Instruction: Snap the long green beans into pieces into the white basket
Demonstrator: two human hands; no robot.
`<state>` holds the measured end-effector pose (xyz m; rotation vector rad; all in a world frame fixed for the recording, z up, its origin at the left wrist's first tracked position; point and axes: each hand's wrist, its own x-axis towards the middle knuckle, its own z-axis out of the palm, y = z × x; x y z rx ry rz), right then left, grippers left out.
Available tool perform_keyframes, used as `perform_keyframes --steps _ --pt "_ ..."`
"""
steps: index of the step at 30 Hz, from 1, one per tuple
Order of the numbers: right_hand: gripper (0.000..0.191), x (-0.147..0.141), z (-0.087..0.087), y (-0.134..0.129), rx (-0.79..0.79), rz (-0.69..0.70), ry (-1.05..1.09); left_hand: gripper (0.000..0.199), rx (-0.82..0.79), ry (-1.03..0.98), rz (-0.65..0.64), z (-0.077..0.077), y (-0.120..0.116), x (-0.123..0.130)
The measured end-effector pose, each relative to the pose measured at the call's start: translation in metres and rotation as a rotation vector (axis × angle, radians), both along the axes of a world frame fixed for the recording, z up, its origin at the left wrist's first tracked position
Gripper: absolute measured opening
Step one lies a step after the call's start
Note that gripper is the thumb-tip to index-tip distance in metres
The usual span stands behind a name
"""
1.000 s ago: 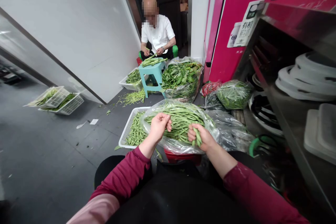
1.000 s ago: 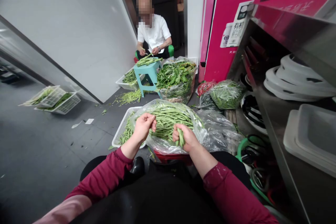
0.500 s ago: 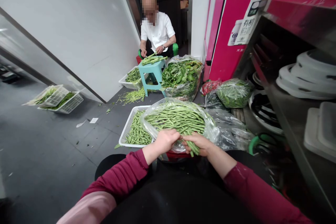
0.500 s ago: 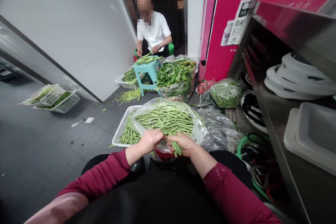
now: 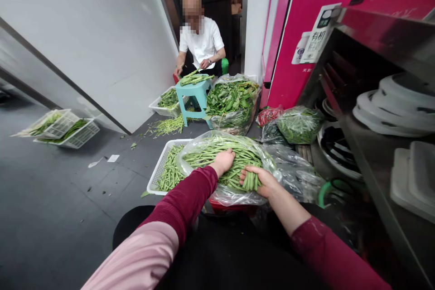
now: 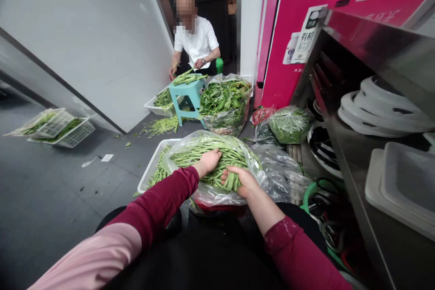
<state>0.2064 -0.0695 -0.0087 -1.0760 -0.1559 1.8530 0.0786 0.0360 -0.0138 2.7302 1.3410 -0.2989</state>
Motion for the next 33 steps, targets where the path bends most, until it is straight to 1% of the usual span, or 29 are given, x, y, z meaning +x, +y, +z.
perform_keyframes --steps 2,4,7,9,11,13,14,16,17,18,19,20,22,24,25,27,28,33 --pt "0.008 -0.002 -0.004 0.003 -0.044 -0.012 0.005 0.027 0.000 0.013 0.003 -0.004 0.006 0.001" --pt "0.014 -0.003 -0.007 0.006 -0.051 -0.023 0.019 0.027 0.009 0.026 0.007 -0.004 0.008 -0.005" --pt "0.017 -0.005 -0.010 0.009 -0.034 -0.035 0.019 0.026 0.027 0.039 0.009 0.003 0.005 -0.020" --pt "0.015 -0.007 -0.010 0.010 -0.023 -0.036 0.017 0.026 0.068 0.013 0.035 0.011 -0.004 -0.029" --pt "0.012 -0.010 -0.008 0.009 -0.023 -0.021 0.039 0.025 0.144 -0.085 0.055 0.020 -0.020 -0.037" --pt "0.012 -0.014 -0.005 0.006 -0.028 0.054 0.085 0.023 0.222 -0.239 0.018 0.028 -0.043 -0.043" --pt "0.015 -0.017 -0.003 0.003 -0.019 0.126 0.113 0.023 0.250 -0.313 -0.033 0.032 -0.056 -0.045" --pt "0.020 -0.022 0.000 -0.003 0.054 0.279 0.168 0.023 0.285 -0.431 -0.167 0.039 -0.081 -0.049" --pt "0.021 -0.025 0.001 -0.006 0.112 0.326 0.180 0.022 0.299 -0.480 -0.222 0.042 -0.093 -0.050" --pt "0.021 -0.028 0.003 -0.009 0.171 0.338 0.173 0.021 0.312 -0.527 -0.253 0.045 -0.103 -0.051" --pt "0.019 -0.030 0.005 -0.011 0.224 0.314 0.144 0.020 0.322 -0.579 -0.249 0.048 -0.112 -0.053" --pt "0.018 -0.032 0.008 -0.013 0.268 0.268 0.100 0.020 0.324 -0.636 -0.210 0.050 -0.120 -0.054" --pt "0.019 -0.033 0.014 -0.014 0.338 0.168 -0.002 0.020 0.272 -0.758 -0.068 0.053 -0.134 -0.058" --pt "0.021 -0.032 0.019 -0.014 0.403 0.099 -0.076 0.019 0.105 -0.831 0.074 0.055 -0.144 -0.062" --pt "0.023 -0.032 0.021 -0.014 0.435 0.071 -0.097 0.019 0.004 -0.838 0.122 0.055 -0.148 -0.063" --pt "0.025 -0.031 0.024 -0.013 0.479 0.012 -0.124 0.023 -0.153 -0.814 0.166 0.056 -0.154 -0.063" --pt "0.026 -0.032 0.025 -0.013 0.486 -0.023 -0.135 0.024 -0.195 -0.805 0.174 0.057 -0.156 -0.062" --pt "0.029 -0.036 0.027 -0.014 0.452 -0.175 -0.199 0.018 -0.258 -0.851 0.206 0.052 -0.153 -0.047"
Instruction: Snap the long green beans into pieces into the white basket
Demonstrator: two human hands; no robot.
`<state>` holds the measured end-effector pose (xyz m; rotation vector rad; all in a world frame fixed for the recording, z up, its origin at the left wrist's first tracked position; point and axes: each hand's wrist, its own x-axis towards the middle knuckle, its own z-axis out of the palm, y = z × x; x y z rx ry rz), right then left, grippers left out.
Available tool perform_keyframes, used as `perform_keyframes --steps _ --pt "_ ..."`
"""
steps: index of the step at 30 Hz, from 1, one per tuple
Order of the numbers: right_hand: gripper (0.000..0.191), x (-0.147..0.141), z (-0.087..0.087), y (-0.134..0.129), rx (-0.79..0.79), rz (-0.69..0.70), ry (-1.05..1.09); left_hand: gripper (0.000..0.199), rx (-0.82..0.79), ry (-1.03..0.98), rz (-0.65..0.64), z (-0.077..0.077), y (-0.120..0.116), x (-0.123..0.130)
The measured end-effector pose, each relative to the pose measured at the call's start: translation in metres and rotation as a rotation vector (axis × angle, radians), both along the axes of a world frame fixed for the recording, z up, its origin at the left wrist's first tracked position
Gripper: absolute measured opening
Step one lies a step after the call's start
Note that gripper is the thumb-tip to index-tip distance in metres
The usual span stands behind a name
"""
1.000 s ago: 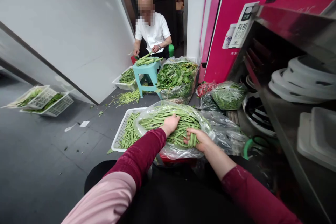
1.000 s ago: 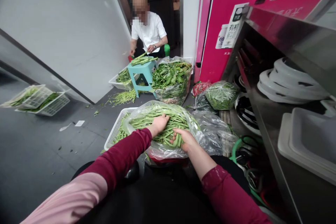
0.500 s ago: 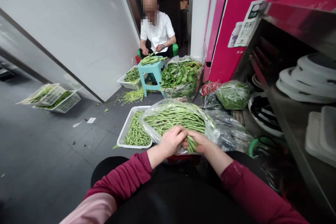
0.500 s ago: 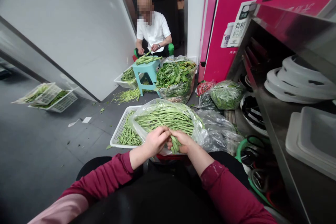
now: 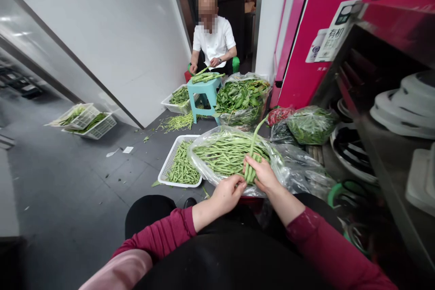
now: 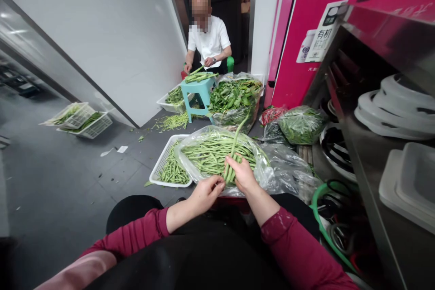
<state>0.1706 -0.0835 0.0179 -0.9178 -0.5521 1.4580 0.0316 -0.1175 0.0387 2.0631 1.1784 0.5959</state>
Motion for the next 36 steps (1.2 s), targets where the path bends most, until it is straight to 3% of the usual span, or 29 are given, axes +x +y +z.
perform_keyframes --steps 5,10,11,13,16,20,23,26,28,30,34,36 --pt "0.032 0.002 -0.005 0.001 -0.018 -0.108 -0.053 0.021 0.057 0.052 0.006 -0.006 0.007 0.006" --pt "0.033 0.008 -0.011 0.001 -0.045 -0.025 -0.126 0.016 0.090 0.307 -0.372 -0.009 0.025 0.001" --pt "0.032 0.010 -0.011 0.001 -0.037 0.023 -0.119 0.016 0.081 0.358 -0.368 -0.011 0.032 0.000" --pt "0.028 0.014 -0.010 0.000 -0.014 0.141 -0.080 0.023 0.010 0.369 -0.205 -0.015 0.050 -0.003" --pt "0.024 0.019 -0.007 -0.002 0.001 0.304 -0.018 0.032 -0.275 0.061 0.025 -0.011 0.076 -0.007" --pt "0.022 0.024 -0.008 -0.006 -0.024 0.470 0.034 0.054 -0.594 -0.514 0.018 0.016 0.094 -0.007" --pt "0.020 0.025 -0.010 -0.009 -0.032 0.573 0.048 0.040 -0.596 -0.680 0.045 0.036 0.104 -0.001" --pt "0.014 0.025 -0.009 -0.011 0.009 0.636 0.035 0.032 -0.542 -0.772 0.107 0.044 0.116 0.003" --pt "0.015 0.025 -0.008 -0.010 0.043 0.577 0.080 0.033 -0.531 -0.823 0.137 0.044 0.119 0.003" --pt "0.017 0.026 -0.008 -0.005 0.038 0.422 0.181 0.032 -0.490 -0.826 0.171 0.041 0.111 0.001" --pt "0.019 0.033 -0.016 0.013 -0.128 0.073 0.334 0.031 -0.284 -0.723 0.218 0.036 0.075 -0.003" --pt "0.021 0.038 -0.019 0.019 -0.199 -0.023 0.346 0.031 -0.242 -0.700 0.200 0.039 0.061 -0.004"
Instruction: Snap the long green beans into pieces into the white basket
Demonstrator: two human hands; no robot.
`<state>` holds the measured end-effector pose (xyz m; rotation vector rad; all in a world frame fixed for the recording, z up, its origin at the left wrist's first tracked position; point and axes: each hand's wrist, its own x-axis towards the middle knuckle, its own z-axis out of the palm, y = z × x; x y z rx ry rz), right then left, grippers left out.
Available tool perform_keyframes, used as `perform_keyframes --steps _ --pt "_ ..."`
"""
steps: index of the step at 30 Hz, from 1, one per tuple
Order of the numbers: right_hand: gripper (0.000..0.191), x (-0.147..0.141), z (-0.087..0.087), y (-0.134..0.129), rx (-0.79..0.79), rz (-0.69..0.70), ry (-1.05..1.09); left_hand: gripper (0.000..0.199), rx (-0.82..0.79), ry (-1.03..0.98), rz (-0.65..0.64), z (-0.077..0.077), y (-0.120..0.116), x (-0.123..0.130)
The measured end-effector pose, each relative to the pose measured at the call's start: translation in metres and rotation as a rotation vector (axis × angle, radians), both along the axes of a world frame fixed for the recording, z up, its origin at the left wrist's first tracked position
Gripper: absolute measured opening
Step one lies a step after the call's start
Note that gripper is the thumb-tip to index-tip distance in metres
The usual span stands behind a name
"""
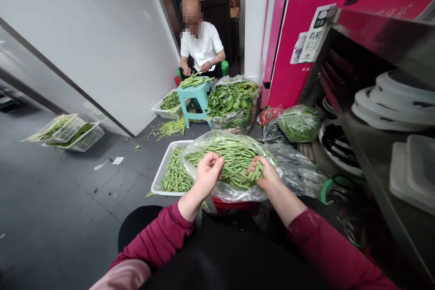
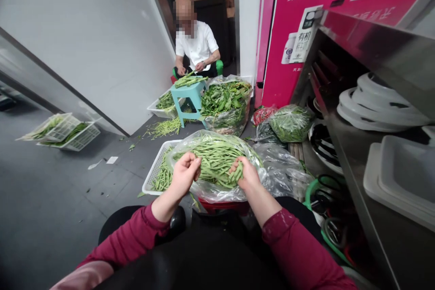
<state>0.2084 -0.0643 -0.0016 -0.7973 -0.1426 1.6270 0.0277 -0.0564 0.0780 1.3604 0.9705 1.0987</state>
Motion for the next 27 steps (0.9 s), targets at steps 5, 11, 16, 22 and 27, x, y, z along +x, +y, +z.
perform_keyframes --steps 5,11,16,22,27 --pt "0.016 -0.006 0.003 -0.011 0.026 0.378 -0.120 0.033 -0.265 -0.040 -0.250 0.006 0.004 0.004" --pt "0.026 -0.025 0.011 -0.031 0.160 0.668 -0.068 0.035 -0.364 -0.041 -0.284 -0.024 0.011 0.019" --pt "0.019 -0.022 0.015 -0.028 0.124 0.609 -0.085 0.032 -0.261 0.025 -0.211 -0.029 0.019 0.015" --pt "0.019 -0.018 0.014 -0.028 0.138 0.669 -0.125 0.021 -0.138 0.209 -0.241 -0.020 0.026 0.007" --pt "0.023 -0.019 0.012 -0.030 0.126 0.695 -0.212 0.028 -0.124 0.324 -0.314 -0.012 0.027 0.013"
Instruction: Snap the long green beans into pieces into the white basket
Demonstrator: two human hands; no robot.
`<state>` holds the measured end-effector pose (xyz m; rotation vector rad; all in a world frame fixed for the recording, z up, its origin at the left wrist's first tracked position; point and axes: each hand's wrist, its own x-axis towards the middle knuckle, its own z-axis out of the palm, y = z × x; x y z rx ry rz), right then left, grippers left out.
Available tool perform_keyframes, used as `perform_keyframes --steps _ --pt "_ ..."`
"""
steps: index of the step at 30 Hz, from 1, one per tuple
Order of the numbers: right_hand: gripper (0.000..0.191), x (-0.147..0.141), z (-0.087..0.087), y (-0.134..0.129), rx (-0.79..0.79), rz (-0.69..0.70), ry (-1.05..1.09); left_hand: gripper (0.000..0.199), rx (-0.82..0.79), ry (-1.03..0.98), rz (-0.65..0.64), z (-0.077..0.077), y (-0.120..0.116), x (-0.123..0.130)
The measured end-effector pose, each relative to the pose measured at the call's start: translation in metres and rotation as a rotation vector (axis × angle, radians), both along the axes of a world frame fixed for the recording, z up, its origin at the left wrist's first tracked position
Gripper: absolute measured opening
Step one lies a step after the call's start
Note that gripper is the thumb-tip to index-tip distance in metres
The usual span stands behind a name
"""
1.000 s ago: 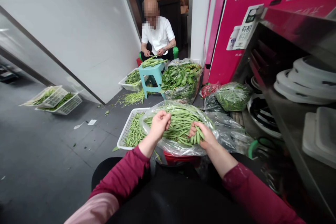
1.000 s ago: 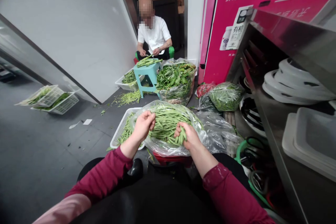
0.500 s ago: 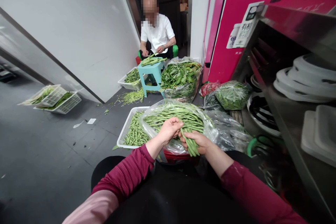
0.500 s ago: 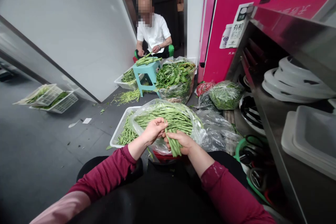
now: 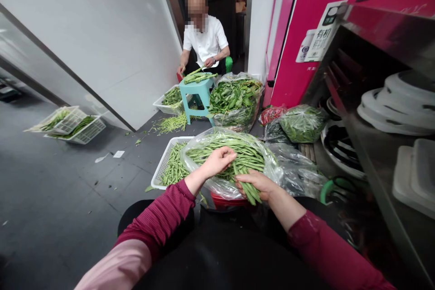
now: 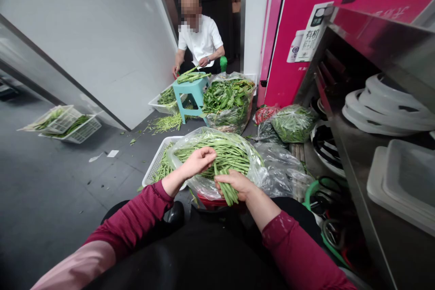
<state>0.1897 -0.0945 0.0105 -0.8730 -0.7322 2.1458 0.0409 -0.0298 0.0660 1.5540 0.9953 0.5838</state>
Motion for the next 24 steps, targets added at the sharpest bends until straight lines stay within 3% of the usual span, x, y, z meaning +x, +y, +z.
perform_keyframes --steps 7,10,13,15,17,19,21,24 --pt "0.018 -0.002 0.000 -0.001 0.086 -0.029 -0.023 0.030 0.162 0.157 0.193 -0.006 0.009 -0.008" --pt "0.018 -0.004 0.002 0.001 0.088 -0.194 0.033 0.030 0.363 0.244 0.264 -0.011 0.005 -0.016" --pt "0.019 -0.004 -0.001 0.008 0.061 -0.378 0.016 0.028 0.485 0.271 0.310 -0.012 -0.015 -0.019" --pt "0.019 -0.003 -0.005 0.013 0.022 -0.500 -0.101 0.026 0.566 0.290 0.288 -0.009 -0.031 -0.018" --pt "0.018 -0.002 -0.010 0.015 -0.002 -0.550 -0.194 0.024 0.636 0.320 0.187 -0.004 -0.044 -0.016" --pt "0.018 -0.003 -0.012 0.013 -0.020 -0.468 -0.186 0.024 0.645 0.354 0.021 -0.001 -0.049 -0.015" --pt "0.018 -0.004 -0.011 0.006 -0.059 -0.251 -0.110 0.024 0.605 0.384 -0.095 -0.004 -0.049 -0.015" --pt "0.024 -0.009 -0.009 -0.004 -0.132 -0.056 0.020 0.025 0.572 0.416 -0.058 -0.018 -0.045 -0.017"
